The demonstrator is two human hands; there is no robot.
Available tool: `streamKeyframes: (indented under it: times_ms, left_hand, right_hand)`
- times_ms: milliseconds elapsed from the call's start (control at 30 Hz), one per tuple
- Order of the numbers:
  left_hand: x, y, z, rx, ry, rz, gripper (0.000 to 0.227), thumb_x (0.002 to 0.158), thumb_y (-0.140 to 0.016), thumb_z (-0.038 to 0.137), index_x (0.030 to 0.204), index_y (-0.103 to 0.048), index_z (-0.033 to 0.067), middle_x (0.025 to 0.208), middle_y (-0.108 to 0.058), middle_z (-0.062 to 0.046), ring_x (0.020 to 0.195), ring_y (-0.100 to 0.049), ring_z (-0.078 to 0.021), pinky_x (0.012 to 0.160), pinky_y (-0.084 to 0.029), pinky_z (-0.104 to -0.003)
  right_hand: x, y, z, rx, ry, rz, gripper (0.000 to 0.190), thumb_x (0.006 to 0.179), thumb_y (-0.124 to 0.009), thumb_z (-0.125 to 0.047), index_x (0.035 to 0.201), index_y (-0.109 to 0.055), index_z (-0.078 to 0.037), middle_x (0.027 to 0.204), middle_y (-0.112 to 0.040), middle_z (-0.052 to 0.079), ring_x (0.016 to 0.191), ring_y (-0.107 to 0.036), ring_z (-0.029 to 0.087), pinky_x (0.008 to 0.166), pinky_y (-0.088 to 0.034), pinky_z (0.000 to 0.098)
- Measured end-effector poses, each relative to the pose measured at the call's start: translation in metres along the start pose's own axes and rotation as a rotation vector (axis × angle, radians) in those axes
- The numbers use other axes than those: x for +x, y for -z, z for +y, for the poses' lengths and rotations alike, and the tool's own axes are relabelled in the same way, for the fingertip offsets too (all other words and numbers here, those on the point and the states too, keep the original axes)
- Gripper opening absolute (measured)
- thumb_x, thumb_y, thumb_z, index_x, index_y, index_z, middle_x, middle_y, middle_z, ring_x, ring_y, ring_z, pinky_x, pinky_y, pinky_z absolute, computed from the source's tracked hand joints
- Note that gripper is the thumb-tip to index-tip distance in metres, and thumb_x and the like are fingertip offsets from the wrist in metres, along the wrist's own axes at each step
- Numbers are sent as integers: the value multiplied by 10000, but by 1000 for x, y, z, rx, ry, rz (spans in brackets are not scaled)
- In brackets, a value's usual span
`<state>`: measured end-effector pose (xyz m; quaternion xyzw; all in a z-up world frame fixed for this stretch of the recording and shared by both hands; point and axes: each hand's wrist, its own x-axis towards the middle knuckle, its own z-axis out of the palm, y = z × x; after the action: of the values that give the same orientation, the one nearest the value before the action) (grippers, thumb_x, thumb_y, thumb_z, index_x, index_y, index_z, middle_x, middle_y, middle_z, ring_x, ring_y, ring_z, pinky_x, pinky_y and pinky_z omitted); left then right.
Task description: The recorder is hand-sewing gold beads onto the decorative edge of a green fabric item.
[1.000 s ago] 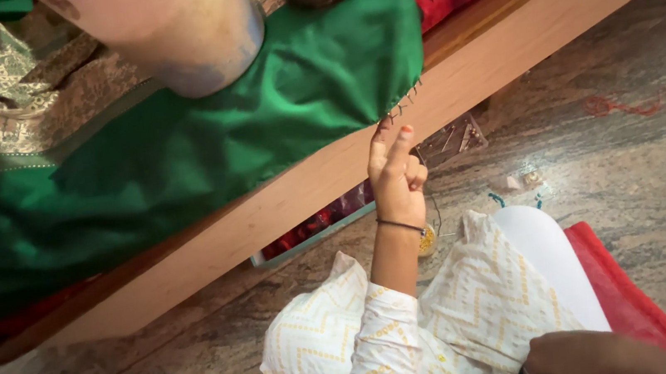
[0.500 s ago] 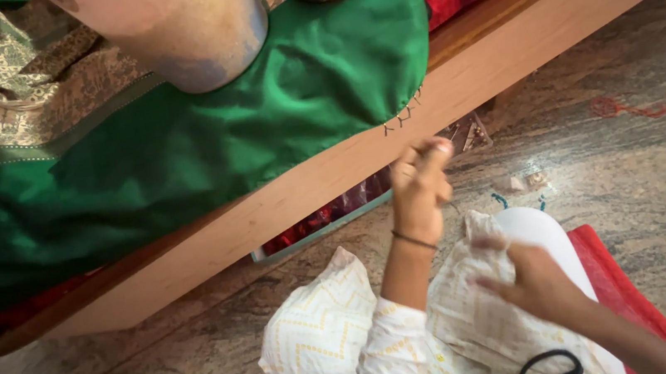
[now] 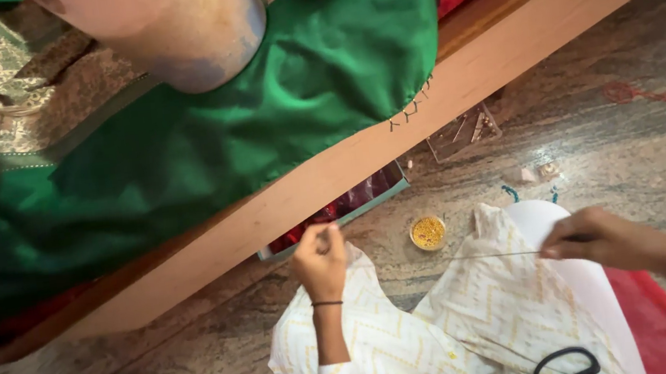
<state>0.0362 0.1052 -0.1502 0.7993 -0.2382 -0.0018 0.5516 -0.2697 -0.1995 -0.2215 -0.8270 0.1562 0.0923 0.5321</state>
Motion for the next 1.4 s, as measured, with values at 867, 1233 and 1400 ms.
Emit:
streamKeyframes:
  times_ms: [867, 1233, 1400]
  left_hand:
    - [-29, -194, -91, 1021, 240, -651, 367, 844, -753, 262, 1165, -760, 84, 1666, -187, -188, 1535, -25, -463, 1105, -380, -546]
    - [-42, -205, -121, 1018, 69, -493, 206, 861, -756, 227, 1012, -823, 104, 1565, -429, -173, 1528, -137, -444, 1076, -418, -493]
    - [-33, -178, -76, 910, 157, -566, 362, 729, -859, 301, 1018, -800, 91, 1520, -445, -145, 1516, -121, -404, 1079, -383, -502]
  right_hand:
    - [25, -105, -5, 254, -252, 887, 170, 834, -816, -158, 922, -795, -14, 798, -798, 86, 699, -723, 112, 672, -567, 280]
    - [30, -103, -5, 155, -217, 908, 176, 817, -819, -169, 916, -790, -27, 823, -783, 77, 710, -738, 133, 687, -579, 286]
    - [30, -97, -8, 152, -253, 848, 163, 846, -799, -164, 954, -808, -42, 875, -775, 82, 743, -746, 151, 706, -571, 291]
